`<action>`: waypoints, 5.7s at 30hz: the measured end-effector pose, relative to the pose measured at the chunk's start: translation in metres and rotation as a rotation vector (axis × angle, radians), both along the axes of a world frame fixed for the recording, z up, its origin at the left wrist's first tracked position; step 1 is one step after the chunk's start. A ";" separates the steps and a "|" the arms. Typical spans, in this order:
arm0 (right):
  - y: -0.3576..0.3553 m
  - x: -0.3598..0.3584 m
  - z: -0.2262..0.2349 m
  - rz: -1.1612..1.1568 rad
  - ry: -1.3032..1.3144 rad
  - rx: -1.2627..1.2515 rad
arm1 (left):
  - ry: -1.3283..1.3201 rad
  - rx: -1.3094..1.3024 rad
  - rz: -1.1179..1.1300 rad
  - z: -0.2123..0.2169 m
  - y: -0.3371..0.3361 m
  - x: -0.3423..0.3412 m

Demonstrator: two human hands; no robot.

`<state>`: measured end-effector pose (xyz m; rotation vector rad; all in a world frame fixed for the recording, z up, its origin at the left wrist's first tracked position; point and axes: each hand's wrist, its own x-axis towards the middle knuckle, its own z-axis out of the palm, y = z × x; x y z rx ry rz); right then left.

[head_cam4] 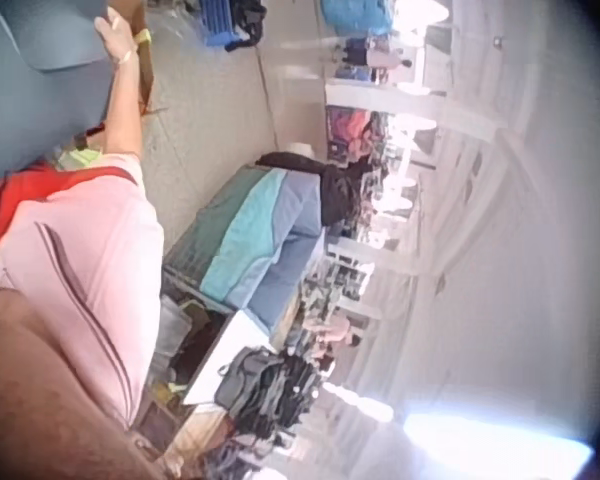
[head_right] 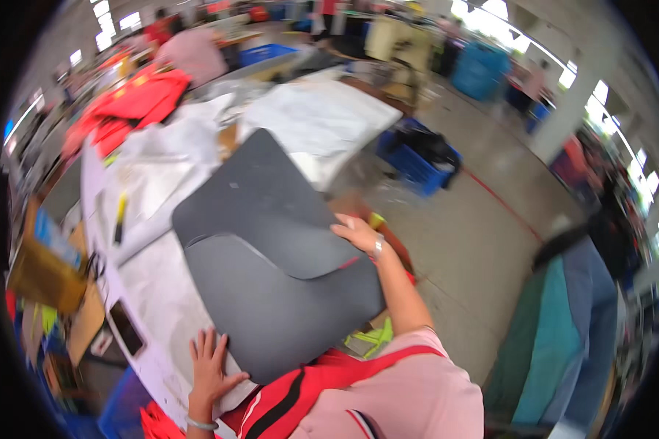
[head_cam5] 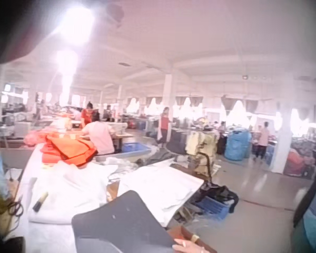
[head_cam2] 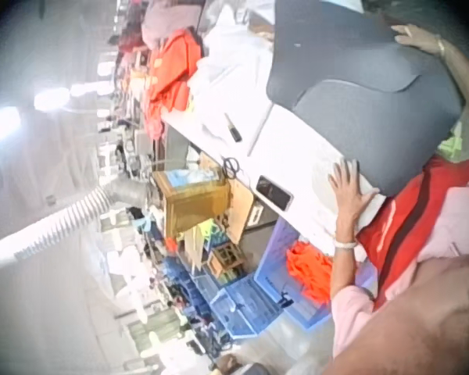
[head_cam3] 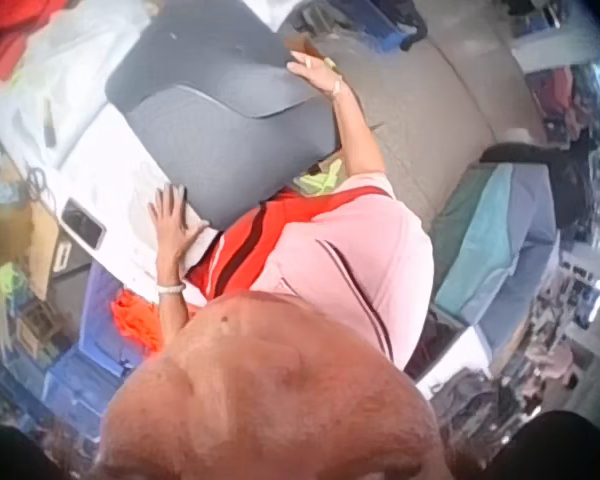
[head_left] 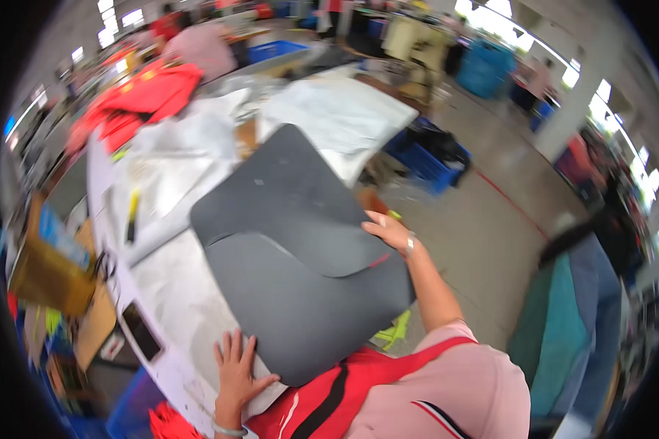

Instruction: The worker is using a white marker to trace a template onto a piece of grey synthetic material, occasionally using a yellow mallet to adjust the layers.

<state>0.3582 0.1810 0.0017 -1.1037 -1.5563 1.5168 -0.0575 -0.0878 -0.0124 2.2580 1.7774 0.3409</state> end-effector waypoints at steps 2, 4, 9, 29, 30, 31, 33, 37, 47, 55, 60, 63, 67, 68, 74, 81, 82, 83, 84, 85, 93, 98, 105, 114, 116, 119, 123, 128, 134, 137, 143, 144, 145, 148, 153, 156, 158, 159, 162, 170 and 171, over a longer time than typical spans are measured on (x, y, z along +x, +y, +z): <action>-0.001 0.002 0.006 0.001 -0.097 0.110 | 0.020 -0.034 -0.069 0.000 -0.005 0.002; -0.002 0.014 0.001 0.037 0.030 0.062 | 0.036 -0.053 0.017 -0.001 -0.006 0.002; -0.025 0.046 -0.001 -0.051 0.123 -0.049 | 0.067 -0.052 -0.038 -0.004 0.003 0.011; -0.033 0.072 0.005 -0.271 -0.086 -0.132 | -0.286 -0.105 -0.147 0.009 0.043 0.002; -0.029 0.076 -0.001 -0.178 -0.052 -0.139 | -0.322 -0.143 -0.136 0.011 0.045 0.001; -0.020 0.081 -0.005 -0.102 -0.014 -0.132 | -0.335 -0.189 -0.071 0.013 0.050 0.004; -0.013 0.085 -0.006 -0.109 -0.015 -0.110 | -0.351 -0.161 0.010 0.010 0.061 0.000; -0.023 0.071 0.044 -0.302 -0.088 0.027 | -0.273 -0.174 0.106 0.009 0.111 -0.023; -0.043 0.040 0.088 -0.165 0.136 0.200 | -0.403 0.431 0.724 0.065 0.283 -0.134; 0.054 -0.061 0.075 0.178 0.145 -0.133 | -0.833 0.554 0.323 0.148 0.296 -0.152; 0.113 -0.116 0.056 0.146 0.155 -0.120 | -0.748 0.409 0.195 0.145 0.288 -0.178; 0.137 -0.136 0.050 0.189 0.190 -0.108 | -0.650 0.692 0.495 0.108 0.289 -0.268; 0.142 -0.149 0.036 0.124 0.135 -0.115 | -0.629 0.303 1.210 0.024 0.260 -0.367; 0.141 -0.147 0.035 0.099 0.120 -0.130 | -0.768 0.235 1.160 0.013 0.263 -0.360; 0.151 -0.154 0.041 0.065 0.123 -0.179 | -0.743 -0.060 0.933 0.029 0.303 -0.347; 0.144 -0.137 0.040 -0.030 0.066 -0.188 | -0.097 0.014 0.761 0.018 0.367 -0.341; 0.144 -0.147 0.044 -0.038 0.091 -0.192 | 0.015 -0.080 0.796 0.018 0.380 -0.339; 0.145 -0.155 0.045 -0.047 0.116 -0.194 | 0.013 -0.085 0.792 0.015 0.382 -0.337; 0.149 -0.158 0.044 -0.052 0.113 -0.197 | -0.003 -0.051 0.880 0.013 0.383 -0.335; 0.152 -0.161 0.044 -0.055 0.103 -0.200 | -0.020 -0.011 0.966 0.013 0.386 -0.336; 0.173 -0.191 0.044 -0.014 0.131 -0.288 | -0.167 0.153 1.039 0.029 0.325 -0.364; 0.184 -0.204 0.032 -0.042 0.232 -0.347 | -0.286 0.408 1.096 0.034 0.268 -0.355; 0.194 -0.214 0.029 0.009 0.241 -0.326 | -0.434 0.546 0.840 0.028 0.171 -0.276; 0.187 -0.210 0.029 0.012 0.189 -0.274 | -0.147 0.179 0.757 0.042 0.257 -0.238; 0.190 -0.204 0.022 0.047 0.082 -0.168 | -0.111 0.202 0.795 0.039 0.288 -0.246; 0.169 -0.200 0.028 0.019 0.074 -0.179 | -0.079 0.308 0.875 0.037 0.331 -0.269; 0.138 -0.177 0.036 -0.028 -0.004 -0.104 | -0.013 0.230 0.948 0.034 0.370 -0.300; 0.100 -0.131 0.047 -0.040 -0.046 -0.079 | -0.020 0.142 1.008 0.022 0.383 -0.294; 0.068 -0.131 0.039 0.003 0.014 -0.160 | 0.069 -0.038 0.915 0.016 0.351 -0.306; 0.062 -0.129 0.021 0.064 0.048 -0.251 | -0.043 0.340 0.815 0.014 0.302 -0.293; 0.064 -0.121 -0.017 0.153 -0.294 -0.081 | -0.230 0.325 0.488 0.025 0.132 -0.187; 0.064 -0.122 -0.023 0.135 -0.328 0.029 | -0.200 0.308 0.489 0.020 0.100 -0.166; 0.062 -0.125 -0.026 0.153 -0.327 0.021 | -0.167 0.289 0.498 0.015 0.067 -0.144; 0.057 -0.137 -0.028 0.070 -0.403 0.282 | -0.162 0.211 0.565 0.000 -0.011 -0.077; 0.050 -0.163 -0.039 -0.044 -0.650 0.463 | -0.195 0.099 0.725 -0.011 -0.071 -0.004; 0.048 -0.183 -0.049 -0.068 -0.606 0.661 | -0.170 0.104 0.735 -0.018 -0.085 -0.003; 0.043 -0.198 -0.039 -0.041 -0.657 0.679 | -0.183 0.098 0.749 -0.015 -0.096 -0.005; 0.042 -0.202 -0.039 -0.059 -0.640 0.661 | -0.163 0.103 0.740 -0.013 -0.103 -0.007; 0.042 -0.194 -0.055 -0.104 -0.634 0.703 | -0.135 0.106 0.731 -0.017 -0.114 -0.008; 0.036 -0.196 -0.060 -0.150 -0.698 0.837 | -0.146 0.144 0.747 -0.024 -0.134 -0.003; 0.034 -0.200 -0.058 -0.152 -0.687 0.837 | -0.133 0.141 0.743 -0.025 -0.136 -0.003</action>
